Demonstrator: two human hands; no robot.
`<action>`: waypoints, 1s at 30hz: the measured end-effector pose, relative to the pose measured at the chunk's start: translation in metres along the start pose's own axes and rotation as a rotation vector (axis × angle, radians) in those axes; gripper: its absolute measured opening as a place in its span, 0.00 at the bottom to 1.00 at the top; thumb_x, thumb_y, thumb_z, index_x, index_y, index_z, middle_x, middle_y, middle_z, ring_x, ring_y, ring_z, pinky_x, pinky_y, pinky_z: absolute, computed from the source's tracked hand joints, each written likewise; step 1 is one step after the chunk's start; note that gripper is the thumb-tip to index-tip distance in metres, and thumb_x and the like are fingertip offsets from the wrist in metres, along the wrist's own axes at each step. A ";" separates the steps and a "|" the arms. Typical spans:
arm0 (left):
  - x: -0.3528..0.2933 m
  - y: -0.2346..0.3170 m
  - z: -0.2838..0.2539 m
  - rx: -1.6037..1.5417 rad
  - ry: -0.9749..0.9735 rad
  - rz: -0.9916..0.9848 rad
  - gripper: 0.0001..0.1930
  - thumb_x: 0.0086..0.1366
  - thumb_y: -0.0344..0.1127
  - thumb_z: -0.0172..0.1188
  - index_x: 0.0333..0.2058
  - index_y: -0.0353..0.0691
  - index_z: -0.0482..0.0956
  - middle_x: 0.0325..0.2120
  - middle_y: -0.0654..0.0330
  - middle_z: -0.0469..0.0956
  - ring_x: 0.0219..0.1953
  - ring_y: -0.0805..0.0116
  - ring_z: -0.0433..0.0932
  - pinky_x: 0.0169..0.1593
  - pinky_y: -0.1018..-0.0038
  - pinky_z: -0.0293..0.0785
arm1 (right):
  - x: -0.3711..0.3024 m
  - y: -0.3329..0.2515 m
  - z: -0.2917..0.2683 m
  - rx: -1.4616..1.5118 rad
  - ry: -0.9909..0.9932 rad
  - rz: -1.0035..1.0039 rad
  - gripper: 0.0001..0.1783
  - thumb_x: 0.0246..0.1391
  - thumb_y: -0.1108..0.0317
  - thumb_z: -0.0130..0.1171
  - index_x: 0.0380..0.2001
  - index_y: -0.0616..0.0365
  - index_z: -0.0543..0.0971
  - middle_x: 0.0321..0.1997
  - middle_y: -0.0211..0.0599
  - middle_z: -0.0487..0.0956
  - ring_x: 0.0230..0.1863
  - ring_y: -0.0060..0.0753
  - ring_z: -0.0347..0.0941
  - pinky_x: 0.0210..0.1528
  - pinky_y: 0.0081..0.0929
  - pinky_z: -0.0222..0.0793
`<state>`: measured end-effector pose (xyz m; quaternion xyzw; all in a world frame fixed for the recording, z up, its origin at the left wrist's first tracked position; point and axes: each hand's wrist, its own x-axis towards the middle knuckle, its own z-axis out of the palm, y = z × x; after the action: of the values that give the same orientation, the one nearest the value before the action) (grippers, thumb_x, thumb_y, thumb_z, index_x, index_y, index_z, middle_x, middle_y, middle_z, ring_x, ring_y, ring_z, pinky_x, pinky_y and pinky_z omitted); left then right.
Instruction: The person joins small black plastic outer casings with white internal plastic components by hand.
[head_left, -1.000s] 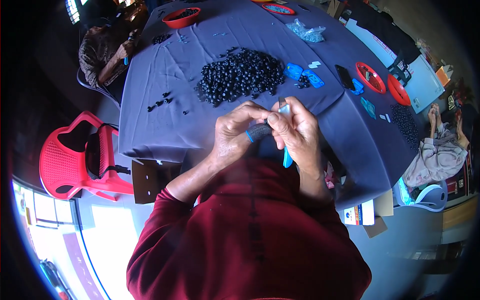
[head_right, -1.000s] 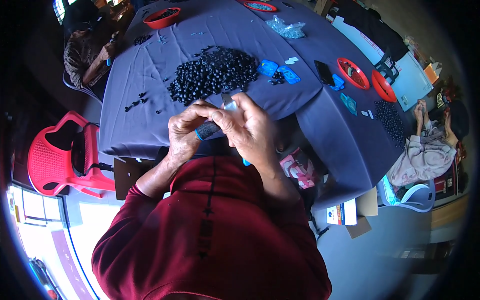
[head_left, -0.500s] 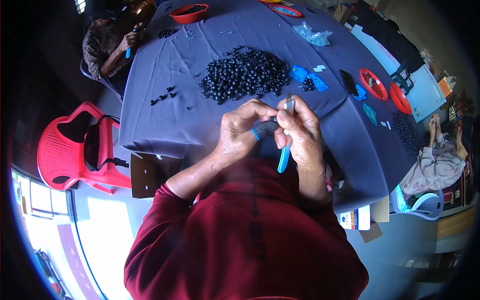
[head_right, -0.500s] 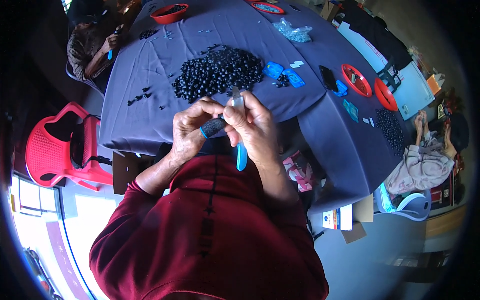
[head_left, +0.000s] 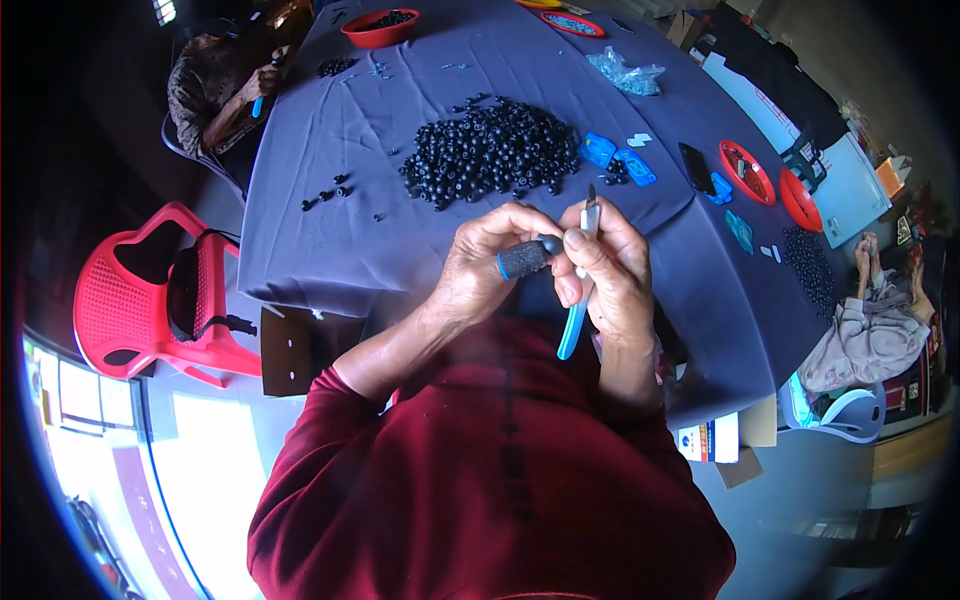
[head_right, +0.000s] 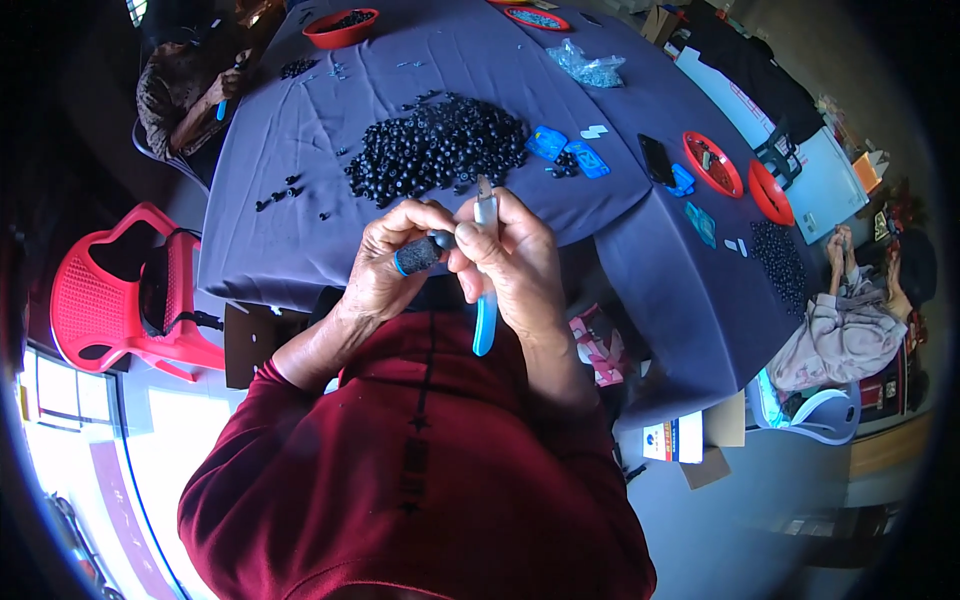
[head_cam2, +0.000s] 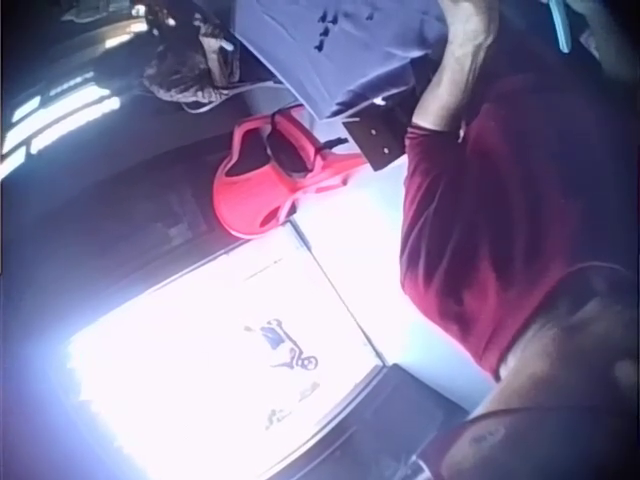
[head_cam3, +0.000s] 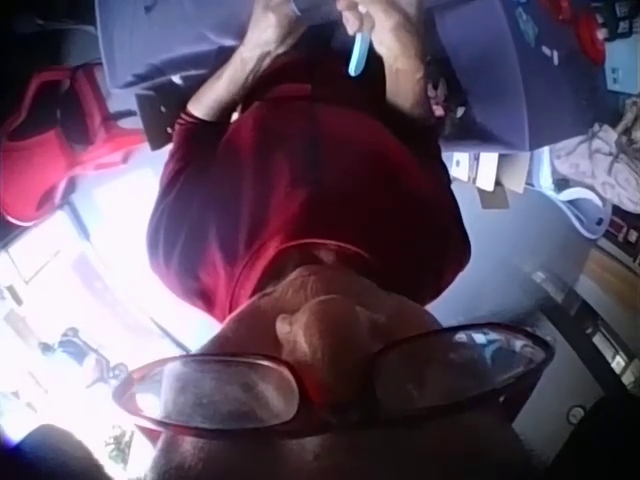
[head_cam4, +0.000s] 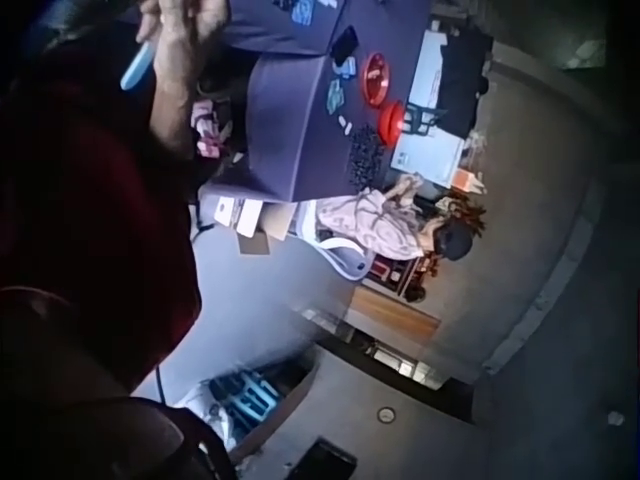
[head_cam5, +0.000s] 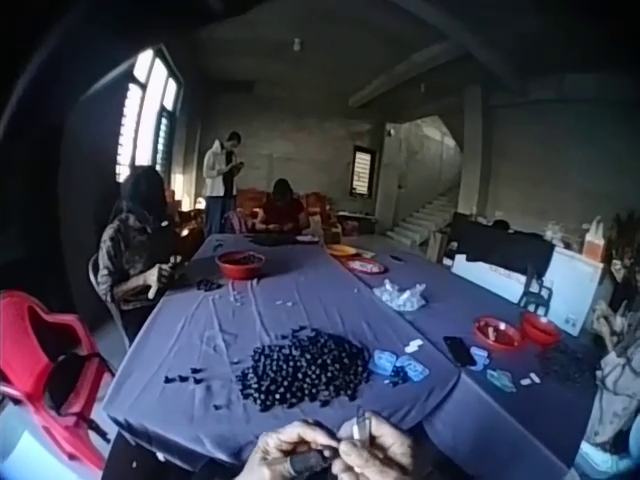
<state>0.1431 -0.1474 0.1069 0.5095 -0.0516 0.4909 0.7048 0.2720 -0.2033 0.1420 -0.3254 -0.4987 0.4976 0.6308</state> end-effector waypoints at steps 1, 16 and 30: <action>0.000 0.001 -0.001 -0.022 0.008 -0.004 0.08 0.54 0.23 0.56 0.35 0.33 0.73 0.27 0.59 0.74 0.32 0.73 0.73 0.38 0.76 0.69 | 0.000 0.002 0.000 -0.018 0.002 -0.019 0.07 0.51 0.69 0.53 0.30 0.61 0.68 0.16 0.30 0.68 0.11 0.15 0.60 0.12 0.12 0.58; 0.020 0.036 -0.080 1.318 0.259 0.309 0.16 0.39 0.17 0.52 0.32 0.31 0.74 0.24 0.55 0.74 0.31 0.70 0.74 0.37 0.76 0.69 | 0.005 0.013 0.004 -0.406 0.109 -0.188 0.10 0.54 0.65 0.51 0.26 0.61 0.68 0.16 0.29 0.68 0.13 0.13 0.60 0.16 0.11 0.57; -0.007 0.067 -0.265 2.405 0.279 -0.254 0.13 0.47 0.37 0.59 0.33 0.39 0.75 0.28 0.53 0.74 0.36 0.56 0.72 0.38 0.62 0.66 | 0.005 0.017 0.005 -0.511 0.053 -0.163 0.10 0.52 0.65 0.54 0.23 0.59 0.69 0.15 0.26 0.69 0.13 0.10 0.62 0.15 0.10 0.58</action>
<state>-0.0241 0.0516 0.0214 0.7819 0.5627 0.2038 -0.1745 0.2621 -0.1937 0.1291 -0.4456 -0.6160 0.2945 0.5790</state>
